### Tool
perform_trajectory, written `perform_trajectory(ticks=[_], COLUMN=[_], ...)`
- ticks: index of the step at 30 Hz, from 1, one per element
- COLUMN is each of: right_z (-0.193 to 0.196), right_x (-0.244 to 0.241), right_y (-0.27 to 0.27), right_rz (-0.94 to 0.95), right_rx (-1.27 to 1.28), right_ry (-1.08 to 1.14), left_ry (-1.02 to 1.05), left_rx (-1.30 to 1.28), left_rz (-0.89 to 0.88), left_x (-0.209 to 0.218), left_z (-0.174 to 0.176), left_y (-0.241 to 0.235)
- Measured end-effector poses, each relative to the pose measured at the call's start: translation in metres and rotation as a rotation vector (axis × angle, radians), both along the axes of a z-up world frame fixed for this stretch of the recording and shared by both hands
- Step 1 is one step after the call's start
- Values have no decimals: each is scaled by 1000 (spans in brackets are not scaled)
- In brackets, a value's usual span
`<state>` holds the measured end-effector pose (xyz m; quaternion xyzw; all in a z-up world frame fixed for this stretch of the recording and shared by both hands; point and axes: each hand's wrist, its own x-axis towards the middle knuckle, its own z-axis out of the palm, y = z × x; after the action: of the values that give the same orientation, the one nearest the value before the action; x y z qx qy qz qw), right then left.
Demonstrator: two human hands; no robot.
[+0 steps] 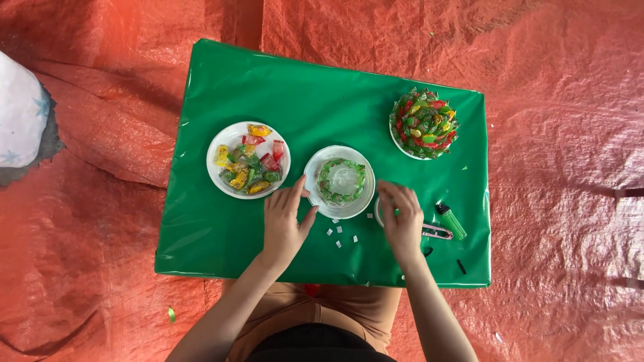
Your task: Assembling a decorative offering by precisely attaching small green pieces to a circular base.
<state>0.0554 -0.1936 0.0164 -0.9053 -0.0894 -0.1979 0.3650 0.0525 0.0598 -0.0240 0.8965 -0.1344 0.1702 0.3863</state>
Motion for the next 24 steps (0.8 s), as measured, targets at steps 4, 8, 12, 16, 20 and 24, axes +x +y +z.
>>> perform_trajectory(ticks=[4, 8, 12, 16, 20, 24], right_z=[-8, -17, -23, -13, -15, 11], right_x=[37, 59, 66, 68, 69, 67], right_y=[-2, 2, 3, 7, 5, 9], right_rz=[-41, -6, 10, 45, 36, 61], right_rx=[54, 210, 232, 226, 233, 225], right_ry=[48, 184, 276, 263, 288, 352], left_ry=[-15, -9, 23, 59, 105, 136], left_rx=[108, 210, 289, 303, 323, 339], left_rz=[-14, -70, -138, -194, -221, -223], left_x=[18, 32, 44, 47, 49, 48], left_z=[3, 2, -2, 13, 14, 10], left_y=[-5, -3, -1, 1, 0, 0])
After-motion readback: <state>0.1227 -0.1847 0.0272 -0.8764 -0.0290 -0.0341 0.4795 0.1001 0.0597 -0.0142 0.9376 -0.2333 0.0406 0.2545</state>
